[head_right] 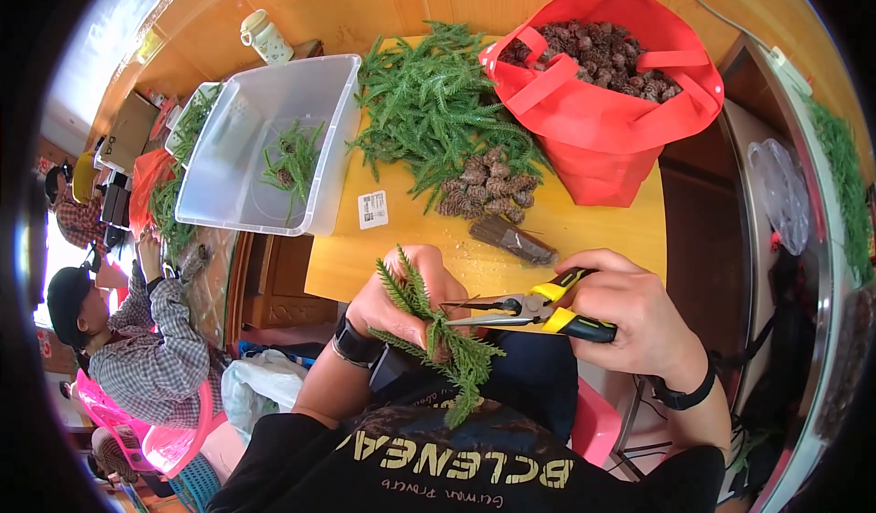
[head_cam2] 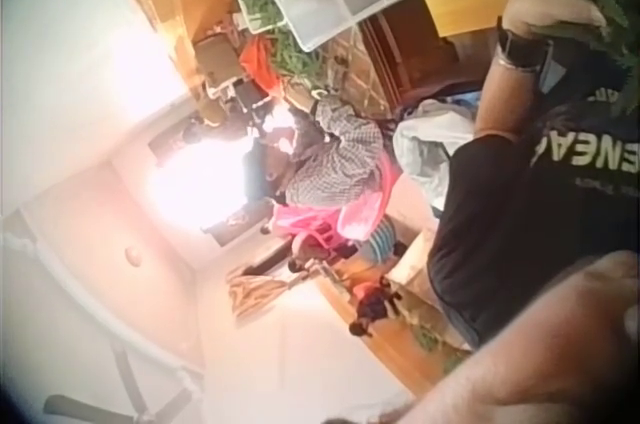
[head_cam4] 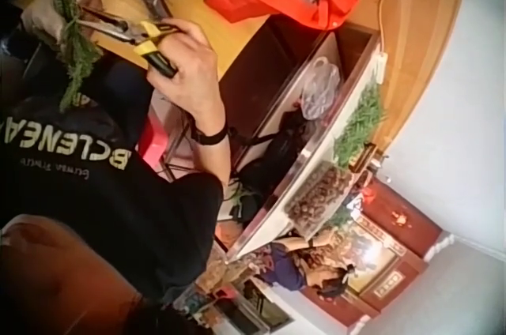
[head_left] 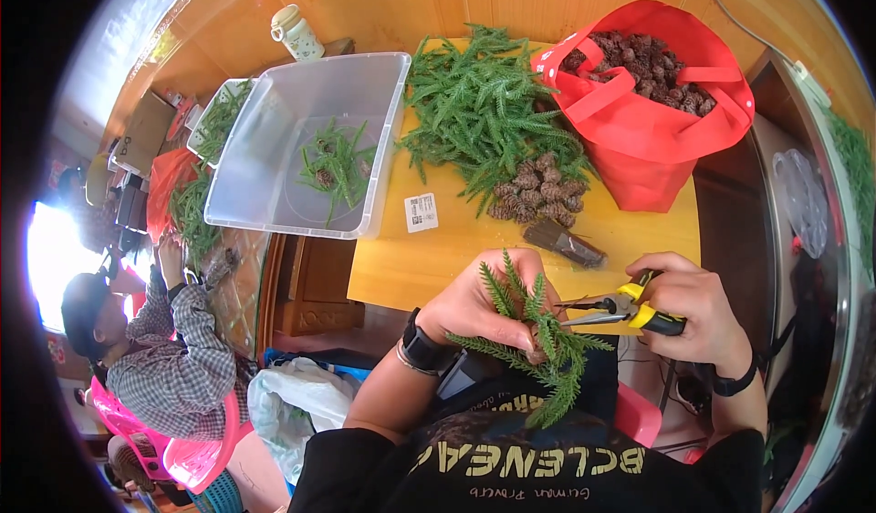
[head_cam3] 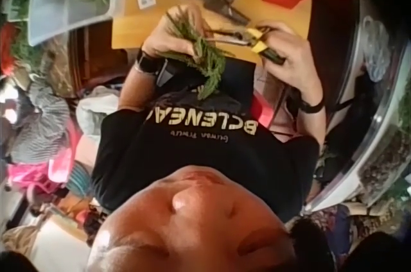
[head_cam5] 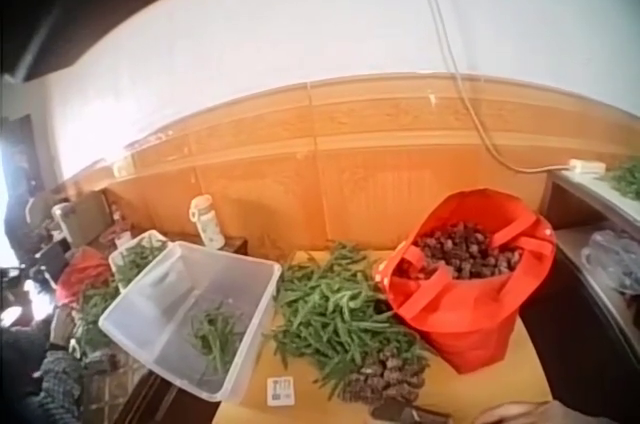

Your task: Trimming small green plant branches or herbs using yellow-handled shears.

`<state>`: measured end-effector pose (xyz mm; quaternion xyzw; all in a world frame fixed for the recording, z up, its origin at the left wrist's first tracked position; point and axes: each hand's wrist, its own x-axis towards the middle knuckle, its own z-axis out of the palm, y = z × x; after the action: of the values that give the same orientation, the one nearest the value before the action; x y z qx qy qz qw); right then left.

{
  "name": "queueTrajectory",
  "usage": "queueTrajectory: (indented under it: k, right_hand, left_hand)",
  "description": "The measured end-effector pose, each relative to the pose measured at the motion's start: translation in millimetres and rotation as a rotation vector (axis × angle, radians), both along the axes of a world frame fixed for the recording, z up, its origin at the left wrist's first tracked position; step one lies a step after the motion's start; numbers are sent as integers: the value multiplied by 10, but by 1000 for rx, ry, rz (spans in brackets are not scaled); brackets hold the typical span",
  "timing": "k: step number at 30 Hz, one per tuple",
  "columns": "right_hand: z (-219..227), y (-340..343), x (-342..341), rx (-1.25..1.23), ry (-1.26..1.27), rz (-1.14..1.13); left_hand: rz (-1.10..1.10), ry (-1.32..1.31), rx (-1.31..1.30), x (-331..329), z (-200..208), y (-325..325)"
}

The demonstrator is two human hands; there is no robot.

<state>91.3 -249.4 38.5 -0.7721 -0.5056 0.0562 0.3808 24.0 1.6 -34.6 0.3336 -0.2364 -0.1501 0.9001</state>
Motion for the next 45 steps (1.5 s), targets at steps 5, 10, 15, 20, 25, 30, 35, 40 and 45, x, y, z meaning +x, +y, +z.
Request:
queueTrajectory:
  k: [5, 10, 15, 20, 25, 30, 35, 40, 45]
  right_hand:
    - [-11, -18, -14, -14, -10, -45]
    - [-14, -2, -45, -10, -58, -75]
    - [-48, -27, -47, -2, -90, -92]
    - [-66, -27, -71, -9, -105, -129]
    - [-62, 10, -147, -42, -155, -298]
    - [58, 93, -251, -283, 67, -419]
    - [6, -12, -110, -127, 55, -278]
    - [-39, -15, -22, -84, 129, -141]
    - [-95, 28, 15, 18, 152, -39]
  left_hand:
    - [84, 121, 72, -45, 110, -35]
    - [92, 151, 97, -61, 152, -19]
    - [111, 170, 157, -65, 181, 13]
    - [284, -41, 368, -43, 143, 67]
    - [798, -367, 982, -9, 327, -70]
    - [1199, -853, 1267, 28, 228, -110]
    - [861, -380, 920, -22, 274, -48]
    - [426, -48, 527, -26, 214, 53]
    - [240, 96, 343, -41, 169, 52]
